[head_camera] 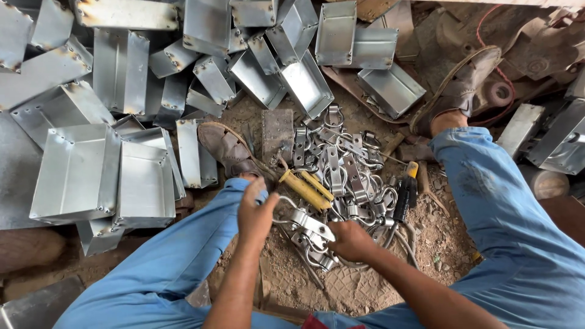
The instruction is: The person assembles metal latch hardware by fitting metal brackets, loops, and pins together by hand.
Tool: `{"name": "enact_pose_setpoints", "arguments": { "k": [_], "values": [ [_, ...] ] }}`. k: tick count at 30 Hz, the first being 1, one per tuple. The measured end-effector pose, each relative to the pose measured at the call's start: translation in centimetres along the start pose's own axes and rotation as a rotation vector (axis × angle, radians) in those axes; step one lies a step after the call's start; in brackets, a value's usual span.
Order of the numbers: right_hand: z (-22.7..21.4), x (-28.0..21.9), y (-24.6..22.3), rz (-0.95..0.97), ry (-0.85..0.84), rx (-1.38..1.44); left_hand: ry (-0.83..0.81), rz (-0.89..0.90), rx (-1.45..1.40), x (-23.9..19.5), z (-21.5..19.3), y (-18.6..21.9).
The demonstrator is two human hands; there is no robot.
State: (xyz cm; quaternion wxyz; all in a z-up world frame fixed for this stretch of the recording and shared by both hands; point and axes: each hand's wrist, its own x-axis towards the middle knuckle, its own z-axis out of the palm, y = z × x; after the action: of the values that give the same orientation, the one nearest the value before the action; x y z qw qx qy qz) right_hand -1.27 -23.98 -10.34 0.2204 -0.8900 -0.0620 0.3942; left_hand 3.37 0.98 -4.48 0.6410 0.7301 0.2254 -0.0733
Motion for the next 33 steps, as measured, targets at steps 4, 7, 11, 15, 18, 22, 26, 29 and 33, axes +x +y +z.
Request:
{"name": "enact_pose_setpoints", "arguments": {
  "k": [4,7,11,15,18,22,26,29,33],
  "values": [
    [-1.3,0.5,-1.9,-0.012,-0.120,-0.383,-0.106,0.225,-0.163,1.9,-0.1,0.3],
    [-3.4,-0.1,-4.0,-0.048,-0.061,-0.509,-0.194,0.155,-0.216,1.2,0.3,0.8],
    [-8.2,1.9,-2.8,0.073,0.300,-0.248,-0.252,0.169,-0.124,0.8,0.4,1.1],
    [-10.7,7.0,-0.3,0.045,0.612,-0.312,-0.291,0.171,-0.125,0.6,1.3,1.8],
    [-10.7,10.1,0.1,-0.029,0.709,-0.319,-0.339,0.153,-0.079,-0.1,1.6,2.5],
    [-10.8,11.7,-1.3,0.162,0.715,-0.042,-0.366,0.123,0.033,-0.9,1.8,2.8],
    [-12.9,8.7,-1.2,0.079,0.669,0.274,-0.368,0.164,0.079,-0.8,2.3,1.8],
    [-14.4,4.3,-1.0,-0.039,0.599,0.196,-0.392,0.176,0.044,-0.6,3.5,1.3],
    [-14.9,-1.6,-2.3,-0.450,0.414,0.664,-0.606,0.077,-0.219,-0.7,4.7,1.5]
  ]
}}
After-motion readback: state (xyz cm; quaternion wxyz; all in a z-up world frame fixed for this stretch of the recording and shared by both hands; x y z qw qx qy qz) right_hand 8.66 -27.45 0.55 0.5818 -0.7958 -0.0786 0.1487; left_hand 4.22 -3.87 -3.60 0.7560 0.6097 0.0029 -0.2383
